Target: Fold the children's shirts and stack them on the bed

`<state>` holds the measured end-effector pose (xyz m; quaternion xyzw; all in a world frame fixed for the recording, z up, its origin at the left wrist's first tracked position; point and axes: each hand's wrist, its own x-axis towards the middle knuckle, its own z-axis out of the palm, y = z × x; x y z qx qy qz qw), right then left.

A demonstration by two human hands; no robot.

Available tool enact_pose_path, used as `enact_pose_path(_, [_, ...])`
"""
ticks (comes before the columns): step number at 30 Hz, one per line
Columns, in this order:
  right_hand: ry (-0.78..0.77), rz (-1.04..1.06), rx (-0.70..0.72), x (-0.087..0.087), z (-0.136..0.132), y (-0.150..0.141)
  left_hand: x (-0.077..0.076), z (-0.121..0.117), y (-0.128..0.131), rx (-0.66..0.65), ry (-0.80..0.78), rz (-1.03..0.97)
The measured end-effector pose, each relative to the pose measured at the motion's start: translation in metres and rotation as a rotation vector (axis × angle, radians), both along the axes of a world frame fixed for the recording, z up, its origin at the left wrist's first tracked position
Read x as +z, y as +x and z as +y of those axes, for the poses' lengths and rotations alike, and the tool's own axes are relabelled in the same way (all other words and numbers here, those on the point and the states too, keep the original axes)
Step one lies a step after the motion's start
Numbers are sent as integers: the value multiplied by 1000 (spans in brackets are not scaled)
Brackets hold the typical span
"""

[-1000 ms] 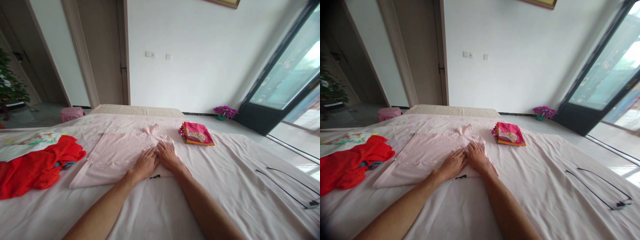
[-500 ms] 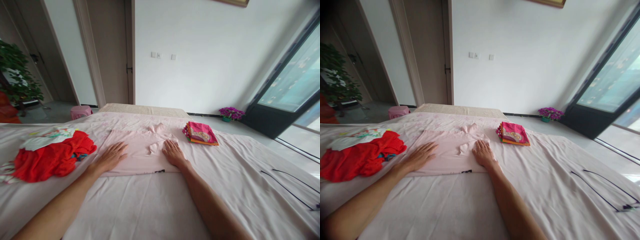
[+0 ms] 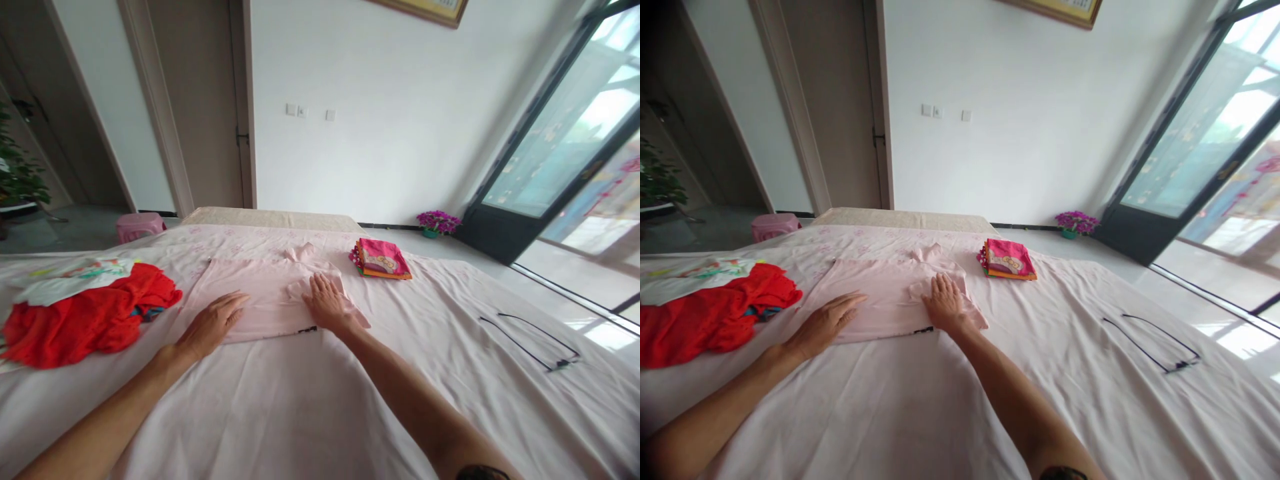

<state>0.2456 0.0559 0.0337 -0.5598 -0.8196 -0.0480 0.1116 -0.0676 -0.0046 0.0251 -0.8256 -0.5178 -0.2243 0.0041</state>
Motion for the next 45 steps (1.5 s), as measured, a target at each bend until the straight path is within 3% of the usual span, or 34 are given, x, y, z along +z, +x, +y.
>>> enact_pose_path(3, [29,45,134,-9,-32,-19,-13,-6,6,-111,4,89])
enact_pose_path(6, [-16,45,174,-16,-47,-15,-27,-5,-7,-94,29,181])
enact_pose_path(14, [-91,-39,65,-6,-35,74,-41,-11,-56,121,48,270])
enact_pose_path(20, [-149,-47,46,7,-28,103,-40,-13,-56,220,44,278])
enact_pose_path(24, [-139,21,-67,32,7,97,-28,-12,-31,257,116,222])
enact_pose_path(28, [-129,185,-188,47,62,75,-20,-14,0,79,180,212])
enact_pose_path(31, [-167,247,-199,44,103,54,-25,-16,12,-1,200,245])
enact_pose_path(37, [-230,311,-271,33,172,17,-32,-18,14,8,197,267])
enact_pose_path(45, [-264,410,-310,23,217,-10,-26,-20,17,43,128,278])
